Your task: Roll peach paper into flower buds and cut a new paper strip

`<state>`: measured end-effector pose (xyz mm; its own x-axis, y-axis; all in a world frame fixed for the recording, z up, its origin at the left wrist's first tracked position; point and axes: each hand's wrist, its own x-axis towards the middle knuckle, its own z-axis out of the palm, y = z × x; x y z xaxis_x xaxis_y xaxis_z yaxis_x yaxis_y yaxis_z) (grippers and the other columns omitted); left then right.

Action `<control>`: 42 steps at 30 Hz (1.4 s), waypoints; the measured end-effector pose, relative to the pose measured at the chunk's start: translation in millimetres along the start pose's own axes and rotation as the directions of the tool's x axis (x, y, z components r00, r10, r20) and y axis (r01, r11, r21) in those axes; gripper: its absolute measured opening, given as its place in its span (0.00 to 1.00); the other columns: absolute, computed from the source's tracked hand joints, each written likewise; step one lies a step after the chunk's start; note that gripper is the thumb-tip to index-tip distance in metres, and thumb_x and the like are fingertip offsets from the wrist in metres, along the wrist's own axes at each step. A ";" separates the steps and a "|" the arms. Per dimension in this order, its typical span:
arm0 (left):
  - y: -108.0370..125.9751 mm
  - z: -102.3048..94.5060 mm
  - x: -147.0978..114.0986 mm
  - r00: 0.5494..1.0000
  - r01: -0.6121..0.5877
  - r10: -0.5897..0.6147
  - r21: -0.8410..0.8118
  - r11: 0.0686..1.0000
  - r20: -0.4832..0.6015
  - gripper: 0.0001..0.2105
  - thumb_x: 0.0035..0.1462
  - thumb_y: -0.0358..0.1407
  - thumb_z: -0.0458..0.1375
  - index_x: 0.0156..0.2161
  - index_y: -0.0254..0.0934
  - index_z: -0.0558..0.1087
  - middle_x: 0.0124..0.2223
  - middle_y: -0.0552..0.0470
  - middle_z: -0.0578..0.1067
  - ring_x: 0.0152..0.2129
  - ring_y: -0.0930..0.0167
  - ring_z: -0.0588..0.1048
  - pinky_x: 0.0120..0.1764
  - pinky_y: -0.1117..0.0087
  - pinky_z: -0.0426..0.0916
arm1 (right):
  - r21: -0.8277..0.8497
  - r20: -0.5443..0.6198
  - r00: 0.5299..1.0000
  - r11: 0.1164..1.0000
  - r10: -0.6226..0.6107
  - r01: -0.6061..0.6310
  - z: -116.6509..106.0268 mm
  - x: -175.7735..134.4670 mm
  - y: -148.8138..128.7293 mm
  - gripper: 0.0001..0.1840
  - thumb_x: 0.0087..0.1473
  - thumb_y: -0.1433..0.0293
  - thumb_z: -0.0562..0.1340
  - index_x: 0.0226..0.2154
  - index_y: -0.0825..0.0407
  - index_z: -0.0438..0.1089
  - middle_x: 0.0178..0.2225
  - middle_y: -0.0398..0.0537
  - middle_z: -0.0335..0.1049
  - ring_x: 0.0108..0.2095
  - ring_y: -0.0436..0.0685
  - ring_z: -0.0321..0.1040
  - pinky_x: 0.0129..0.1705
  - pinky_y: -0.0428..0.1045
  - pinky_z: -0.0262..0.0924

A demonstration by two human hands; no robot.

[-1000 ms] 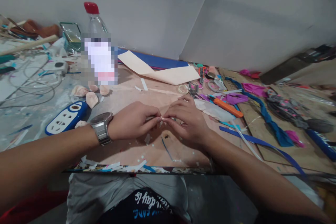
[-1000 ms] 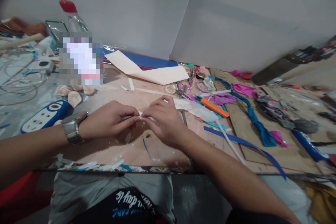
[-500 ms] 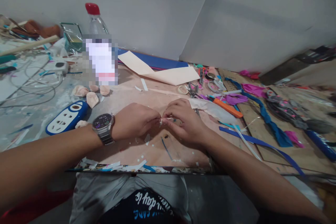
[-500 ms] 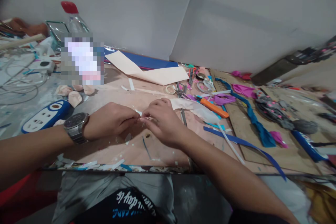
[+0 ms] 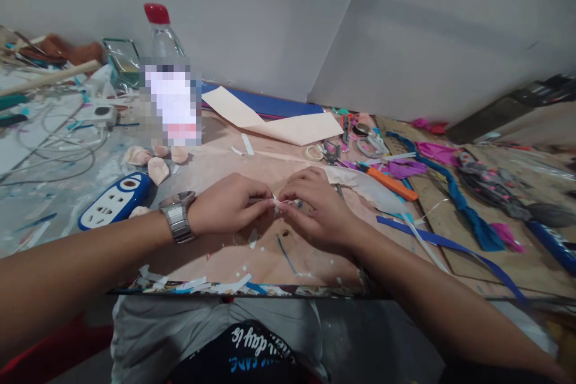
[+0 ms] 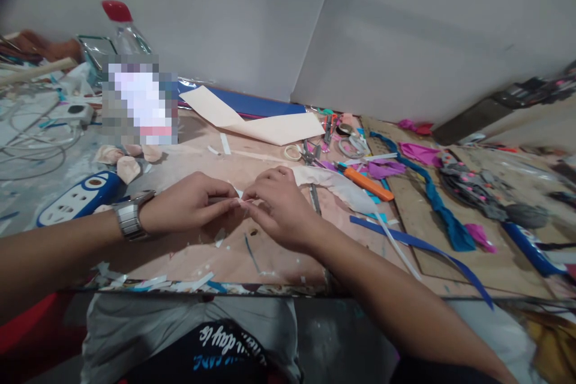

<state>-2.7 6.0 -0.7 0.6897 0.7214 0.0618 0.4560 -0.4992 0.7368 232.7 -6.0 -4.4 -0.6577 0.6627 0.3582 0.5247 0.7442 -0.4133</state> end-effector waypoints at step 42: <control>6.8 -1.5 -0.6 0.982 0.156 -0.098 -0.389 0.908 0.164 0.19 0.69 0.44 0.56 0.31 0.32 0.77 0.30 0.50 0.80 0.24 0.75 0.74 0.29 0.74 0.65 | -0.105 -0.093 0.992 0.992 -0.086 0.076 -1.1 -1.6 -3.5 0.04 0.66 0.70 0.64 0.36 0.49 0.72 0.34 0.43 0.79 0.40 0.59 0.73 0.58 0.62 0.49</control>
<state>-0.9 2.9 5.2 0.7244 0.6785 -0.1222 0.3031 -0.1542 0.9404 232.5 -9.5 -2.6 -0.6471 0.6012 0.4689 0.5270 0.7971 -0.2947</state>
